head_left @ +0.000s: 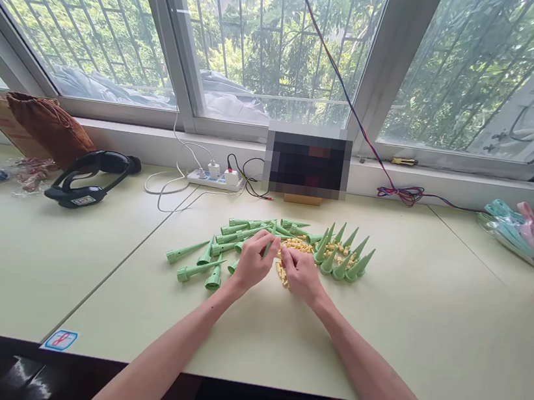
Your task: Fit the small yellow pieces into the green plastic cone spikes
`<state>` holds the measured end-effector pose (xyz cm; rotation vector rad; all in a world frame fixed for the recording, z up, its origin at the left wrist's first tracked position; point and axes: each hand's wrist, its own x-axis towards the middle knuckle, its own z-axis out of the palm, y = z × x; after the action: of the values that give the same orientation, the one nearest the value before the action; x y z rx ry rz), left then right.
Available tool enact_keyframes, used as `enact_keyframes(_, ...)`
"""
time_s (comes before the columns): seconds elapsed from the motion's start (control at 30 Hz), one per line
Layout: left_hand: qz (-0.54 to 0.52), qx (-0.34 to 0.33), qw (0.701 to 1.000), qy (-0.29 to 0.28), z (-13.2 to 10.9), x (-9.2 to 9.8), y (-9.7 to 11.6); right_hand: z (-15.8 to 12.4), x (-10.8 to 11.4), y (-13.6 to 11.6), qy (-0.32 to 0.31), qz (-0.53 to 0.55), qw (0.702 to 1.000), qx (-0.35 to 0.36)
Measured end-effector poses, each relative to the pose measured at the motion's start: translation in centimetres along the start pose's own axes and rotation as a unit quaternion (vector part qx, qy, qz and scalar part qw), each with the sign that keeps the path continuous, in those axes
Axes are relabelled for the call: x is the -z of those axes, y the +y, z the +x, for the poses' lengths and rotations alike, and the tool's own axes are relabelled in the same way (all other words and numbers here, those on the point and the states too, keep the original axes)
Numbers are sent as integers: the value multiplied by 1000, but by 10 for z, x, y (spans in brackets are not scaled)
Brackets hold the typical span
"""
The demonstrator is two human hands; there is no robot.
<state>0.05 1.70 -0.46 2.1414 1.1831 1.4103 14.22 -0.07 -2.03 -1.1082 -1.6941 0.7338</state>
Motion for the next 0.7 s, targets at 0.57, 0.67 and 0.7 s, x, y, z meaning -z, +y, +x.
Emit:
enact_keyframes(0.57, 19, 36, 999, 2, 2, 0, -1, -2, 0, 3, -24, 75, 997, -5)
enact_keyframes(0.67, 21, 30, 999, 2, 2, 0, -1, -1, 0, 3, -22, 71, 997, -3)
enact_keyframes(0.7, 22, 27, 999, 2, 1, 0, -1, -1, 1, 2, -22, 69, 997, -3)
